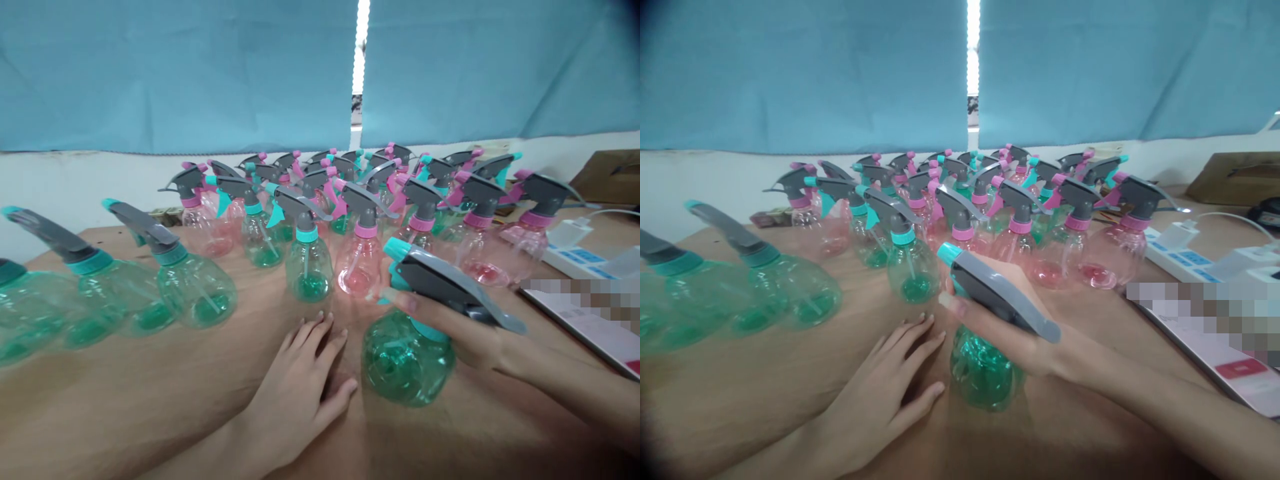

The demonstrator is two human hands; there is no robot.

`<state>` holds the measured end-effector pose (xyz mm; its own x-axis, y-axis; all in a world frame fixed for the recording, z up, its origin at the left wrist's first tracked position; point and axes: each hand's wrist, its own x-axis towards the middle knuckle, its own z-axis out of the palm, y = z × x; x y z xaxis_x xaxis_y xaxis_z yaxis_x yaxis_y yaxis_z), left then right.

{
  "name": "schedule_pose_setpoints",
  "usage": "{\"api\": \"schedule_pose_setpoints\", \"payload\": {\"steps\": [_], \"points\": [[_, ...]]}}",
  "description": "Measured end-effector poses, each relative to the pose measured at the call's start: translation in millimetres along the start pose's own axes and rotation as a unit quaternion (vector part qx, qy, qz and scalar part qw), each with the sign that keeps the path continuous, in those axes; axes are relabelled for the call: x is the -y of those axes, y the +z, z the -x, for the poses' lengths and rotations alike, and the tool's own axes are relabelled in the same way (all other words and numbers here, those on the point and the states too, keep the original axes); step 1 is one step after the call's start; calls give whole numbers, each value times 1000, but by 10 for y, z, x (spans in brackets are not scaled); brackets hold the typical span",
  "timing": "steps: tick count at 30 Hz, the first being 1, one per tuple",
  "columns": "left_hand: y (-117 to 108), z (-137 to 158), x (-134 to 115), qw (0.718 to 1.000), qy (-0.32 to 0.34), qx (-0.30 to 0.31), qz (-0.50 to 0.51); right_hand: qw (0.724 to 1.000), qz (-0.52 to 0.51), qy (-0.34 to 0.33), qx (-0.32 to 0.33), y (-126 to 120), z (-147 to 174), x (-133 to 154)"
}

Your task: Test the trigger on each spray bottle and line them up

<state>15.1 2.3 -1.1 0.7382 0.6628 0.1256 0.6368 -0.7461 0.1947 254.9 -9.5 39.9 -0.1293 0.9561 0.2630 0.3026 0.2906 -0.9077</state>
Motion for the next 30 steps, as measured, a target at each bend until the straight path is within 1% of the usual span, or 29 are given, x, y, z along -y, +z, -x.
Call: {"api": "schedule_pose_setpoints", "payload": {"steps": [3,4,7,9,16,21,25,30], "points": [[8,4,3,1000,1,-2,5,999,17,-18,-22,33,-26,147],[12,5,3,1000,1,-4,7,1000,11,-24,-14,41,-34,188],[20,8,2,1000,1,-7,13,999,-22,-10,46,61,-53,246],[21,12,-1,1000,0,-9,17,997,-33,-2,63,70,-61,242],[20,7,-1,1000,-3,-2,14,1000,-24,-1,18,94,-71,292],[17,5,-1,1000,-1,-5,15,999,-35,-19,22,101,-78,314],[15,9,-4,1000,-4,-2,12,998,-39,-38,12,97,-94,313],[16,0,1,1000,-1,5,9,999,-30,-26,25,85,-85,309]]}}
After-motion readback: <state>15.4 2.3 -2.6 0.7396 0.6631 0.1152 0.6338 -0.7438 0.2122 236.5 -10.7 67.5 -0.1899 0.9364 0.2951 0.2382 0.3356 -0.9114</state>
